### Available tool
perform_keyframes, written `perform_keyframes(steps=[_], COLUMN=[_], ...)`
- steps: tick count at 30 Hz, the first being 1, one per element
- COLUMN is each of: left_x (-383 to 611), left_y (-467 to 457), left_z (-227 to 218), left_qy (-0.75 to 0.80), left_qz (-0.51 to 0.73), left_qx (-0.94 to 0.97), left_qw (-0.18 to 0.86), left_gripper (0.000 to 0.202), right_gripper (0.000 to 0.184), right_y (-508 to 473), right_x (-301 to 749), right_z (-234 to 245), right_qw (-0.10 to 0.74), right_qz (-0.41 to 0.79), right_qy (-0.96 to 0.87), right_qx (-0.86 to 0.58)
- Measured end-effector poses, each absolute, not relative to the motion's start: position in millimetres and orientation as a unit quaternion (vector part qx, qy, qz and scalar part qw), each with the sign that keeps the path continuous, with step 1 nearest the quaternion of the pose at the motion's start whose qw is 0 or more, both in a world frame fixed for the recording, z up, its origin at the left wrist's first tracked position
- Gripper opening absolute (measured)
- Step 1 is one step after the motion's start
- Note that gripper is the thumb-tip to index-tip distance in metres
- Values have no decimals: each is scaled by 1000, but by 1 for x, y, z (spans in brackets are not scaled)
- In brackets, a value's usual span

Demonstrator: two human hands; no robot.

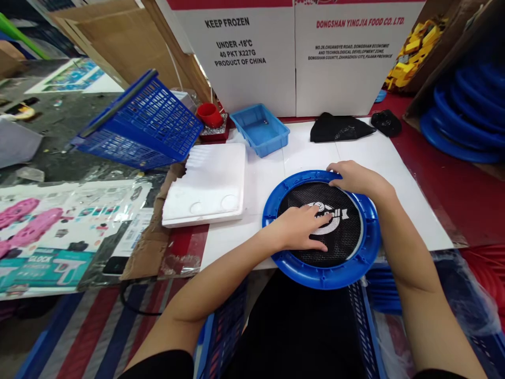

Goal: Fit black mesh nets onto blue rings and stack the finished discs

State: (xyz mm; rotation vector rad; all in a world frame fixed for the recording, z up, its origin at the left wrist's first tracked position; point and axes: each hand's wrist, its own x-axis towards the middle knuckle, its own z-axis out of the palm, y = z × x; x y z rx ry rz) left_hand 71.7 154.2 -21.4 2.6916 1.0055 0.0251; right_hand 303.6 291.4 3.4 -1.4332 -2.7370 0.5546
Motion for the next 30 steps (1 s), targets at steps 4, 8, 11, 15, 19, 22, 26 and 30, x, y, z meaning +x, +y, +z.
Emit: perform_keyframes(steps=[4,8,11,15,19,22,26,30], left_x=[71,69,65,52,37,33,33,31], left_y=[155,155,158,175,199,210,217,222], left_z=[-21,-19,-15,-12,-19,-30,-43,-45], left_qy=[349,347,343,374,477,497,479,479], left_qz=[11,6,1,46,133,142,142,167], left_qx=[927,926,925,908,863,856,866,860], left_qw=[136,147,163,183,99,31,7,48], left_gripper=[87,87,87,68,40,33,26,15], right_gripper=[48,43,41,38,16,16,20,29], right_y=[292,292,292,291,291,290,285,277], right_x=[303,303,303,303,300,294,279,267], right_z=[2,2,2,2,-4,-12,-23,-33], right_qw=[-14,-19,-15,33,92,56,41,65], right_qz=[180,176,179,170,140,116,67,36], right_qy=[-863,-869,-877,-895,-926,-938,-941,-943], right_qx=[-472,-463,-446,-411,-338,-323,-328,-323])
